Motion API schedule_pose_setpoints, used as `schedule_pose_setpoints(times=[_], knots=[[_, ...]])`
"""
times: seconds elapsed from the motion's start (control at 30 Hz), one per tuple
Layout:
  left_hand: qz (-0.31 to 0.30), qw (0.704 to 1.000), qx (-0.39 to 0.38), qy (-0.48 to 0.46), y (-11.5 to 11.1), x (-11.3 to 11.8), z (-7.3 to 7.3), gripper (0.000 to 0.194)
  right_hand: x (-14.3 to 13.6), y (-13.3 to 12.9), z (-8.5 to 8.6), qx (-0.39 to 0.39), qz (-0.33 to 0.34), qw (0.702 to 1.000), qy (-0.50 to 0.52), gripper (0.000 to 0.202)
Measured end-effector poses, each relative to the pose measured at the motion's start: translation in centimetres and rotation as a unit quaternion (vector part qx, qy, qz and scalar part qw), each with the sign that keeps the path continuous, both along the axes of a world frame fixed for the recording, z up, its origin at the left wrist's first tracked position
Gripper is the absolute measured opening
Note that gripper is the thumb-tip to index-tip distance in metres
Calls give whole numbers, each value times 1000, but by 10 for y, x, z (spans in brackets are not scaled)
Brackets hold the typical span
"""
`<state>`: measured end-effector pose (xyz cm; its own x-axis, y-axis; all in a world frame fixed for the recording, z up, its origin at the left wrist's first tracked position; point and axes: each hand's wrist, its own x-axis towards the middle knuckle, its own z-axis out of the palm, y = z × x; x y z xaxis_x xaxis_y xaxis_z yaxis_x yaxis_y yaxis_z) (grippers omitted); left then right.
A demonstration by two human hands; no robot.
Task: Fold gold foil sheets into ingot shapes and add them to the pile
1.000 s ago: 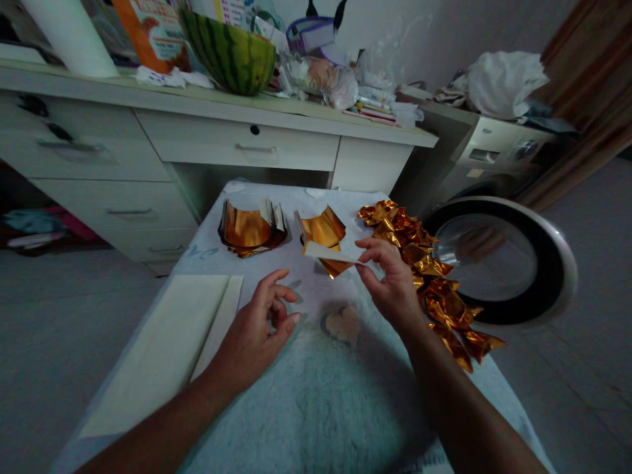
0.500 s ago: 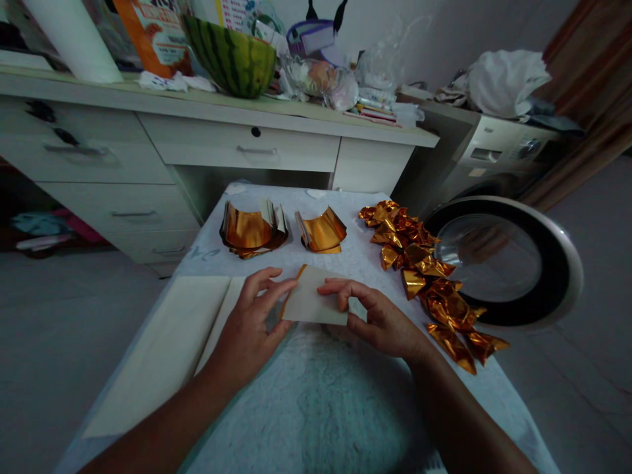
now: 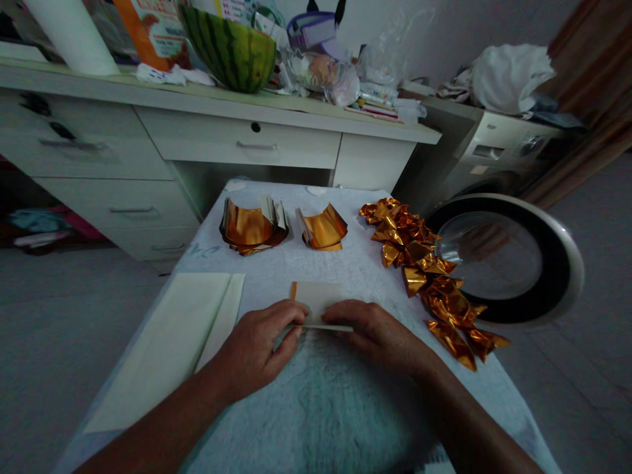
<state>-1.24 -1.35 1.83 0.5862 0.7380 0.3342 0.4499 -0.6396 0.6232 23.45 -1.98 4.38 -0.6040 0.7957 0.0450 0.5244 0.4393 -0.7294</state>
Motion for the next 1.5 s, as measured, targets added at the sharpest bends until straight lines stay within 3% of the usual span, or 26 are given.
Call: schedule_pose_setpoints(times=[0.17, 0.43, 0.57, 0.67, 0.87, 1.07, 1.5], knots=[[50, 995, -79, 14, 1, 3, 0, 13, -6, 3, 4, -74, -71, 995, 9, 16], [100, 986, -134, 20, 4, 10, -3, 9, -24, 24, 4, -38, -138, 989, -42, 10], [133, 983, -118, 48, 6, 9, -8, 11, -28, 33, -9, 41, -140, 984, -99, 10], [173, 980, -62, 77, 9, 7, -14, 17, -29, 35, -20, 112, -156, 972, -134, 7], [210, 971, 39, 111, 12, 7, -20, 32, -28, 34, -36, 133, -202, 963, -119, 10], [237, 956, 2, 171, 9, 11, -17, 30, -25, 35, -41, 117, -209, 965, -110, 35], [230, 960, -48, 153, 12, 15, -15, 11, -24, 38, -38, 88, -186, 973, -109, 12]])
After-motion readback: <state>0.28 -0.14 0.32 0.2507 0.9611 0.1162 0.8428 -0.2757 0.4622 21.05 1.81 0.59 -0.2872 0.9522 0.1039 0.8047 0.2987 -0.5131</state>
